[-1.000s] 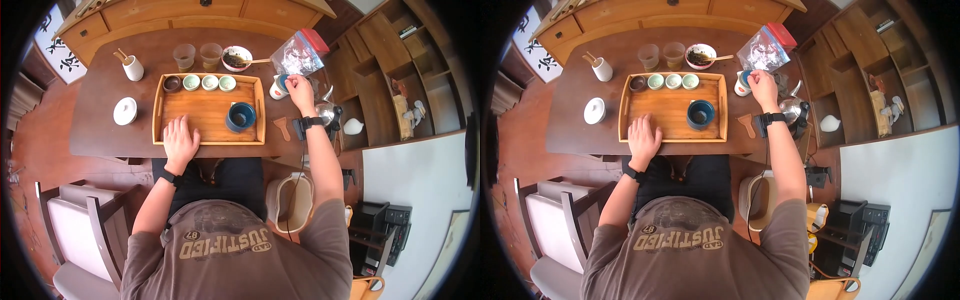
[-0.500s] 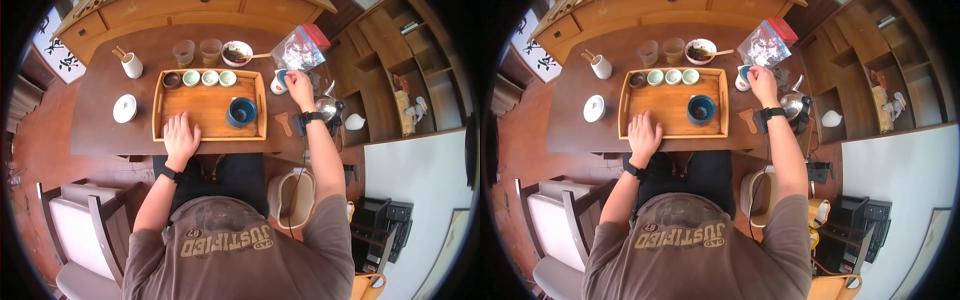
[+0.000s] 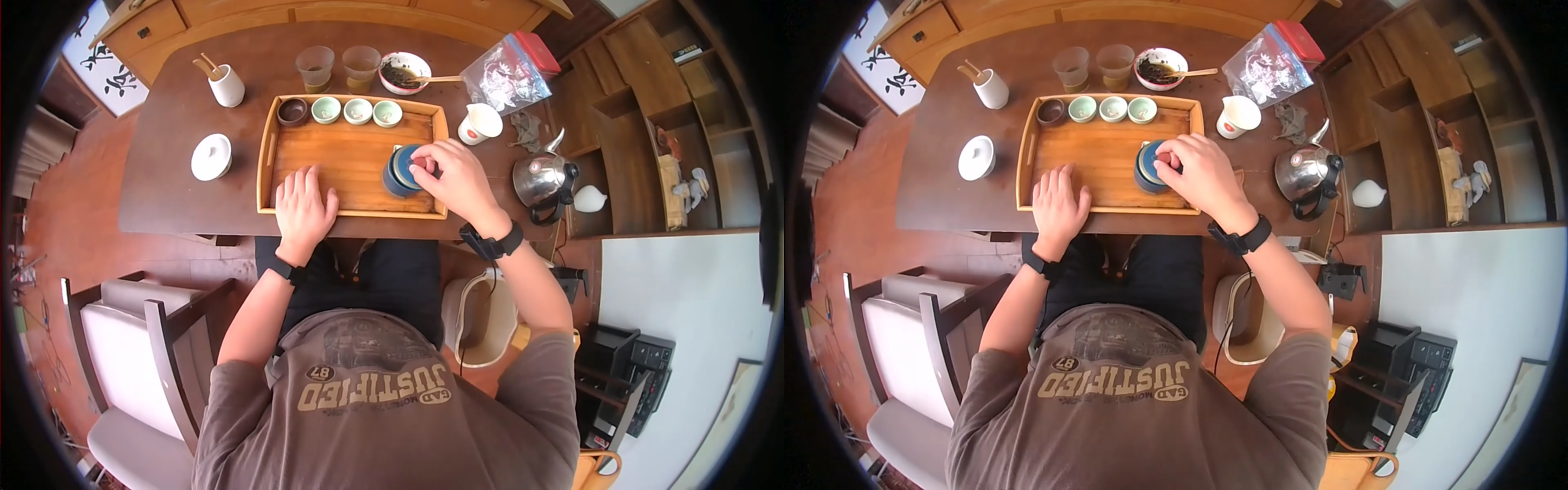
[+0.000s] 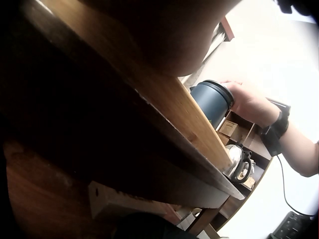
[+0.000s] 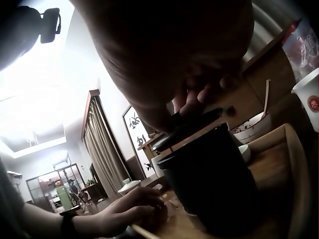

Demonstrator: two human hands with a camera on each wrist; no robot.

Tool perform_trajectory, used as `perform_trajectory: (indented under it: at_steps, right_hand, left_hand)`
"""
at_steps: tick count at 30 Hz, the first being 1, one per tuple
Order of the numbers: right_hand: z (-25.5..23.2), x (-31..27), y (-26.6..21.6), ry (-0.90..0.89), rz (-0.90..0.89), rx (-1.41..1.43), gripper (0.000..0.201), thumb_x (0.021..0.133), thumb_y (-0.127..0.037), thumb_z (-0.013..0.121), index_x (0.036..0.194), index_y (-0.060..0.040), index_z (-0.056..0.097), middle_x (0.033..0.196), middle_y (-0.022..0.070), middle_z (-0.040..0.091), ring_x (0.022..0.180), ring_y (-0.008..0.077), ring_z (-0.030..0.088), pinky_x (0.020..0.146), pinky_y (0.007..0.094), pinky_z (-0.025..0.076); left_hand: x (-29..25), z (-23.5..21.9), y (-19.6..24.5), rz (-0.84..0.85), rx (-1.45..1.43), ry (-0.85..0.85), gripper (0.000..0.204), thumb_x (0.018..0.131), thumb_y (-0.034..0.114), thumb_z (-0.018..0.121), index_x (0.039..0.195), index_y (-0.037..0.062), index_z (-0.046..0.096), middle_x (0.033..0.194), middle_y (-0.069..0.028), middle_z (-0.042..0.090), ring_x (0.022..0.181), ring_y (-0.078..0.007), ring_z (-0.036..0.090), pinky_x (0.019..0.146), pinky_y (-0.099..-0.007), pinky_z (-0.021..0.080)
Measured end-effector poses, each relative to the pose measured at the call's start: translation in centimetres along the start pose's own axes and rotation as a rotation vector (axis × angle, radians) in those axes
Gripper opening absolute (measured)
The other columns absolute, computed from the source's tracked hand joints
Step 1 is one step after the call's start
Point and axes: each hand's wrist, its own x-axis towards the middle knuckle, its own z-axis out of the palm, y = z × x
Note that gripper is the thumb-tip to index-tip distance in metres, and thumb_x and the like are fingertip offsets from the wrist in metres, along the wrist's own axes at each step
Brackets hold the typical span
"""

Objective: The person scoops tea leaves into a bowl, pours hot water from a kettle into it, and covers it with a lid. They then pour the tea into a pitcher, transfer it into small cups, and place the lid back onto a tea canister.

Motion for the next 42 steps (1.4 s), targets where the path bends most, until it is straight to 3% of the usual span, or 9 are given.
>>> perform_trajectory:
  at_steps: [8,13,14,16,23,30,34,37,42]
  right_hand:
    - [0.9,-0.2,-0.6,-0.014,0.053,0.0,0.016,0.092,-0.019,0.08,0.098,-0.0061,0.073,0.084,0.0051,0.065,0.083,0.0264,0.064,0.077,0.0418,0.053]
    - [1.0,-0.3,-1.5,0.088,-0.049,-0.16,0.049,0.087,-0.028,0.086,0.128,-0.0073,0.069,0.119,0.0114,0.066,0.111,0.0333,0.063,0.099,0.0454,0.052]
    - [1.0,-0.3,-1.6,0.086,-0.051,-0.16,0.049,0.087,-0.028,0.086,0.128,-0.0073,0.069,0.119,0.0114,0.066,0.111,0.0333,0.063,0.099,0.0454,0.052]
    - [0.8,-0.5,-1.5,-0.096,-0.023,-0.18,0.065,0.084,-0.032,0.088,0.139,-0.0087,0.064,0.128,0.0126,0.063,0.12,0.0344,0.061,0.105,0.0463,0.05]
    - [-0.1,-0.1,-1.3,-0.109,0.017,-0.072,0.071,0.081,-0.031,0.09,0.142,-0.0089,0.063,0.123,0.0136,0.067,0.115,0.034,0.065,0.105,0.0454,0.051]
    - [-3.4,0.5,-2.0,0.033,0.205,0.193,0.072,0.081,-0.029,0.093,0.144,-0.0072,0.064,0.129,0.0139,0.069,0.117,0.0303,0.067,0.105,0.0419,0.054]
    - [-4.4,0.8,-2.2,0.105,0.123,0.133,0.074,0.079,-0.026,0.094,0.145,-0.0078,0.065,0.134,0.0144,0.069,0.121,0.0321,0.067,0.107,0.0433,0.052]
    - [-2.8,0.4,-2.1,-0.019,0.064,0.074,0.077,0.077,-0.023,0.094,0.146,-0.0076,0.063,0.136,0.0159,0.068,0.123,0.0353,0.064,0.11,0.0453,0.051]
    - [-2.4,0.0,-1.8,0.069,0.033,-0.023,0.077,0.078,-0.022,0.092,0.148,-0.0087,0.063,0.138,0.0162,0.067,0.126,0.0359,0.062,0.11,0.0457,0.051]
  left_hand:
    - [0.0,0.0,0.0,-0.006,-0.008,0.014,0.048,0.092,0.029,0.07,0.131,0.0026,0.065,0.122,-0.0148,0.069,0.115,-0.0339,0.064,0.099,-0.0453,0.049]
    - [0.1,-0.2,0.1,0.003,-0.017,0.037,0.046,0.091,0.025,0.071,0.131,0.0041,0.063,0.122,-0.0141,0.069,0.114,-0.0338,0.065,0.096,-0.0452,0.049]
    - [0.1,-0.3,0.1,0.001,-0.025,0.035,0.046,0.091,0.025,0.071,0.132,0.0041,0.063,0.122,-0.0141,0.069,0.114,-0.0339,0.065,0.096,-0.0452,0.049]
    - [0.1,-0.3,0.1,-0.002,-0.035,0.031,0.047,0.091,0.025,0.071,0.132,0.0041,0.063,0.122,-0.0141,0.069,0.114,-0.0339,0.065,0.096,-0.0453,0.05]
    - [0.1,-0.3,0.0,-0.012,-0.033,0.028,0.048,0.091,0.027,0.071,0.132,0.0039,0.064,0.122,-0.0139,0.069,0.114,-0.0336,0.064,0.096,-0.0452,0.049]
    - [0.1,-0.2,0.0,-0.009,-0.02,0.023,0.048,0.091,0.029,0.071,0.132,0.0048,0.065,0.122,-0.0133,0.069,0.115,-0.0329,0.065,0.097,-0.0453,0.049]
    - [0.0,-0.1,-0.1,-0.003,-0.017,0.033,0.048,0.091,0.029,0.071,0.132,0.0048,0.065,0.121,-0.0134,0.069,0.115,-0.0329,0.065,0.097,-0.0453,0.049]
    - [0.0,-0.1,0.0,0.006,-0.025,0.041,0.048,0.091,0.03,0.071,0.132,0.0047,0.065,0.122,-0.0133,0.069,0.115,-0.0328,0.065,0.097,-0.0454,0.049]
    - [0.0,-0.2,-0.1,-0.008,-0.029,0.027,0.048,0.091,0.029,0.071,0.132,0.0046,0.065,0.123,-0.0139,0.069,0.116,-0.0328,0.065,0.098,-0.0453,0.049]
